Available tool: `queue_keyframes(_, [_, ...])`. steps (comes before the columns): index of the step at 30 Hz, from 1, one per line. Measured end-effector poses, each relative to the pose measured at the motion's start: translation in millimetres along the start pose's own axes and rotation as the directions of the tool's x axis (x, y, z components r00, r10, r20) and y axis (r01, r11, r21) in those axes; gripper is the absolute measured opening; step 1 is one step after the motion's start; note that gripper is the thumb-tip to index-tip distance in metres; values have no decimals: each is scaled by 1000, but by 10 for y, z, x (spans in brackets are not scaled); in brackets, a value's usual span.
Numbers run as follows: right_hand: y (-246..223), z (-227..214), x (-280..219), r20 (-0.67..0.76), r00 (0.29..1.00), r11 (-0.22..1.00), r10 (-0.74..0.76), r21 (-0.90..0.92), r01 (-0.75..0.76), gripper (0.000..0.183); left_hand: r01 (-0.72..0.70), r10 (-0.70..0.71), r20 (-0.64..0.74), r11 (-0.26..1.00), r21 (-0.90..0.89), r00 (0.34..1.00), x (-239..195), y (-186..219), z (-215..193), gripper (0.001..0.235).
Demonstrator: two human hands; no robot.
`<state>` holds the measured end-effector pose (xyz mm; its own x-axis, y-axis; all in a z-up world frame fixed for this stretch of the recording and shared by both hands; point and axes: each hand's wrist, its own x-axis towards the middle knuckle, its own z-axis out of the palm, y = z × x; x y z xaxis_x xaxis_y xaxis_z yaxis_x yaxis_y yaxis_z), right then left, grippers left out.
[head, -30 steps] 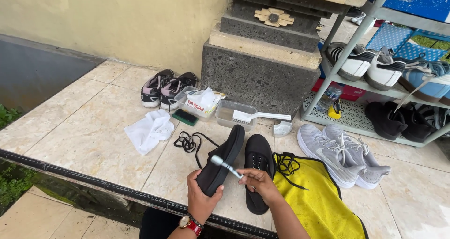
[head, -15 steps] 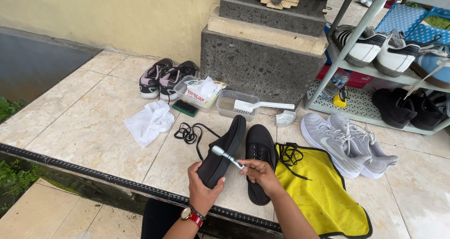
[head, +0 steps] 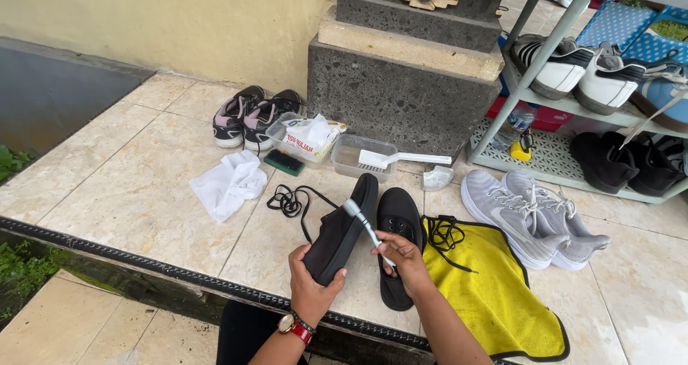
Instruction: Brushing the sides of a black shoe with a toothbrush and cleaning solution.
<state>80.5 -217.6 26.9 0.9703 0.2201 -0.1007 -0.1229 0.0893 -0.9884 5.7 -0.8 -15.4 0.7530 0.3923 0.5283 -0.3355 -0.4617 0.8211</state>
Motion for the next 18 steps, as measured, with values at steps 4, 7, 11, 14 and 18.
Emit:
queue_keyframes(4, [-39, 62, -8, -91, 996, 1000, 2, 22, 0, 41, 8, -8, 5, 1000, -4, 1000, 3, 4, -3, 82])
queue_keyframes(7, [-17, 38, 8, -35, 999, 999, -34, 15, 34, 39, 44, -44, 9, 999, -20, 999, 1, 5, 0, 83])
queue_keyframes(11, [44, -33, 66, 130, 992, 996, -3, -88, 15, 37, 77, -77, 4, 997, -14, 997, -1, -1, -15, 83])
queue_keyframes(14, [23, -75, 61, 187, 982, 997, 1, -76, 13, 36, 71, -71, 13, 997, -15, 997, 7, -1, 9, 83])
queue_keyframes(18, [-29, -35, 7, 41, 998, 997, 43, 68, -46, 41, 52, -52, 13, 998, -18, 999, 9, 20, -10, 82])
